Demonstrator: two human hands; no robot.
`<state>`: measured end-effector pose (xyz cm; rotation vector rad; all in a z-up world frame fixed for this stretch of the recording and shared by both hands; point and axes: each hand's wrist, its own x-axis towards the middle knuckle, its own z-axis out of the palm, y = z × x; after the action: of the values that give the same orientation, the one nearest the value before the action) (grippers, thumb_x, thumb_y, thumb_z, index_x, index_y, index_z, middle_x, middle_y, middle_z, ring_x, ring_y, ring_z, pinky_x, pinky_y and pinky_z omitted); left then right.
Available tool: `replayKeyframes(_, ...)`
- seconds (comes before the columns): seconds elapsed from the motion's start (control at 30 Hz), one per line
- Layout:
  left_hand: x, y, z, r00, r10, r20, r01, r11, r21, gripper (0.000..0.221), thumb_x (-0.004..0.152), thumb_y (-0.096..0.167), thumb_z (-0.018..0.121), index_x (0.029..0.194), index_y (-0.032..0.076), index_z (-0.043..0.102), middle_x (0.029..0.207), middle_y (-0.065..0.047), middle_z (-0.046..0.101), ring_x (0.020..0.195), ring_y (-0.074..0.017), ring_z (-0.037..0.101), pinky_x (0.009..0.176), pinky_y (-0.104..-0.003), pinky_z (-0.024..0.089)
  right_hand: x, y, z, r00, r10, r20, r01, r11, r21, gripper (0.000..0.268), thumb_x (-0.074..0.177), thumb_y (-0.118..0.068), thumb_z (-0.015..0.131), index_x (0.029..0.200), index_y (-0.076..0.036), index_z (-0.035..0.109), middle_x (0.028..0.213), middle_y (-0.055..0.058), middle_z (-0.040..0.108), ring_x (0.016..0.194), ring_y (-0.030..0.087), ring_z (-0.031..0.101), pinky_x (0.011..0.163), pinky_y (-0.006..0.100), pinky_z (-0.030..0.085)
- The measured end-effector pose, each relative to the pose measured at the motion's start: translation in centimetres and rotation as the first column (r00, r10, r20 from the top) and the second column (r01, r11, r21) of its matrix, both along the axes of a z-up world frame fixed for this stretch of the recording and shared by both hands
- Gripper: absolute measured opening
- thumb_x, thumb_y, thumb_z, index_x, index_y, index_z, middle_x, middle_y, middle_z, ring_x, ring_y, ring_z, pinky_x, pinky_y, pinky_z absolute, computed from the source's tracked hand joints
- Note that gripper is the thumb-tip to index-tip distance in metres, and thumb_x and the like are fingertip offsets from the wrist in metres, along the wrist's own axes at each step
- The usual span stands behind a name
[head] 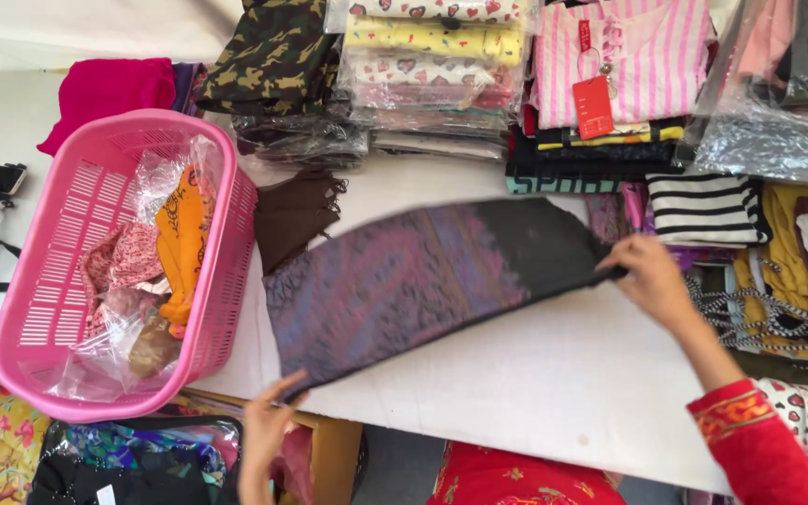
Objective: Folding various pieces of clothing and fabric on a white workstation surface.
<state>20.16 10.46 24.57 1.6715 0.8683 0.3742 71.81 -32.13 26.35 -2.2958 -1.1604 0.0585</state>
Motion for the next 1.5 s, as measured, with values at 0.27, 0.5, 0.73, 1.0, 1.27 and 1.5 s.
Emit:
replayKeyframes(0.27,-5.1,-6.4,-12.2,0.973,-0.059,-0.225,0.061,0.998,0.003,0.024,0.081,-0.006,0.074,0.104,-0.001,0.079,0.11,-0.01,0.082,0.117,-0.0173,0.071,0.102,-0.03,0.051,-8.7,-5.9,-11.0,0.953,0.071,0.294,0.028,0.947,-0.321,0.028,0.079,-0.003,0.07,0.103,-0.017,0.07,0.113,0.0,0.062,0.124,0.025,0.056,0.11,0.046,0.041)
replayKeyframes(0.5,-3.2,-9.0,-9.1,0.955,0.051,-0.293,0.044,0.95,0.308,0.019,0.082,-0.005,0.071,0.098,0.002,0.077,0.111,-0.01,0.08,0.12,-0.025,0.07,0.099,-0.035,0.053,-12.4,-3.4,-6.5,0.861,-0.344,0.375,0.418,0.899,-0.134,0.052,0.084,-0.009,0.071,0.135,-0.016,0.065,0.144,0.012,0.052,0.142,0.033,0.047,0.122,0.05,0.032)
replayKeyframes(0.73,-2.0,-10.0,-4.6,0.969,0.06,-0.238,0.047,0.905,0.422,0.02,0.082,-0.004,0.069,0.099,0.003,0.076,0.111,-0.01,0.078,0.115,-0.0291,0.071,0.098,-0.037,0.053,-16.5,1.5,-9.4,0.99,0.135,0.046,-0.132,0.989,-0.06,0.081,0.09,-0.038,0.072,0.155,-0.003,0.038,0.162,0.018,0.035,0.151,0.036,0.03,0.121,0.059,0.021)
replayKeyframes(1.0,8.3,-7.5,2.5,0.917,-0.308,-0.252,0.396,0.647,0.651,0.03,0.076,-0.002,0.066,0.101,0.012,0.075,0.107,-0.005,0.076,0.112,-0.0242,0.069,0.106,-0.046,0.042,-26.1,14.2,-4.9,0.922,0.377,-0.087,-0.341,0.899,0.275,0.113,0.069,-0.046,0.09,0.153,-0.001,0.03,0.157,0.022,0.039,0.146,0.04,0.036,0.119,0.052,0.025)
replayKeyframes(1.27,18.2,-1.6,4.6,0.686,-0.66,-0.305,0.697,0.477,0.535,0.047,0.071,0.01,0.08,0.116,0.012,0.068,0.117,-0.007,0.07,0.117,-0.0265,0.062,0.108,-0.048,0.036,-29.3,21.4,-13.0,0.642,0.069,-0.764,0.277,0.908,0.315,0.057,0.082,-0.005,0.068,0.139,-0.002,0.057,0.118,0.016,0.078,0.109,0.023,0.074,0.096,0.031,0.055)
replayKeyframes(1.5,26.6,6.2,-4.9,0.217,-0.572,-0.791,0.952,-0.057,0.302,0.07,0.051,0.033,0.095,0.117,0.021,0.073,0.123,0.0,0.065,0.127,-0.0284,0.046,0.107,-0.056,0.03,-27.1,15.0,-13.2,0.581,0.055,-0.812,0.397,0.852,0.342,0.067,0.068,0.014,0.046,0.13,0.004,0.066,0.122,0.011,0.077,0.112,0.017,0.07,0.099,0.028,0.05)
